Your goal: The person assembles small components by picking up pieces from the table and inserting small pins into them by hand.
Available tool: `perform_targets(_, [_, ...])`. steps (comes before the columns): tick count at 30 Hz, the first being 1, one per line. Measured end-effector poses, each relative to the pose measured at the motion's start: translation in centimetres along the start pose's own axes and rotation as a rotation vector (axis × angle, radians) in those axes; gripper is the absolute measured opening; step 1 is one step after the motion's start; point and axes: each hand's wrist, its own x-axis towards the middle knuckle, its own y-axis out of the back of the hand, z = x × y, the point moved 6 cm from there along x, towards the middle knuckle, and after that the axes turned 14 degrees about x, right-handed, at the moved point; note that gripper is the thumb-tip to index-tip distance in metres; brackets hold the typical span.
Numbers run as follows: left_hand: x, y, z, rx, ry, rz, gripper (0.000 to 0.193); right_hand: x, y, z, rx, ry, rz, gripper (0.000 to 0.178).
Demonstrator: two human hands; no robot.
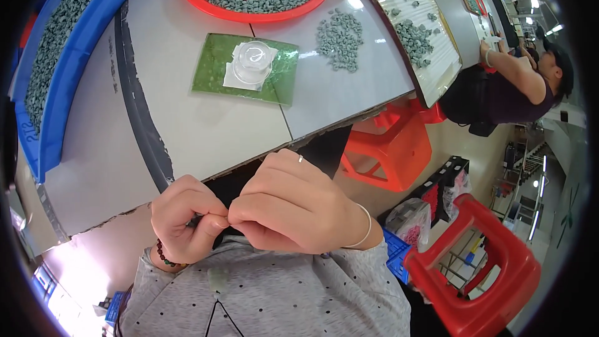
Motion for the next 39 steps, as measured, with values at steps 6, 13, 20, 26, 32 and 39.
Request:
perform_targets(6, [0.1,-0.1,0.0,-0.026,-0.037,0.049,0.018,0.1,0.0,-0.2,-0.043,0.014,0.028,0.025])
perform_targets(13, [0.4,-0.8,-0.8,-0.397,0.16,-0.058,0.026,2.2,4.8,0.1,-0.564,0.106,0.156,0.025])
perform_targets(20, [-0.9,-0.8,-1.6,-0.807,0.263,-0.129,0.023,5.6,5.8,3.9,-0.69,0.173,-0.156,0.019])
perform_targets(26, [0.1,-0.2,-1.5,-0.639,-0.051,-0.146,0.023,6.6,5.4,4.0,-0.74,0.134,-0.245,0.019])
perform_targets(32, [-0.2,0.3,-1.5,-0.668,0.209,0.016,0.02,6.7,4.8,3.7,-0.853,0.166,-0.321,0.025])
perform_targets(39, [-0.2,0.7,-1.0,-0.599,0.046,0.027,0.011,6.6,4.3,3.4,-0.907,0.187,-0.321,0.025])
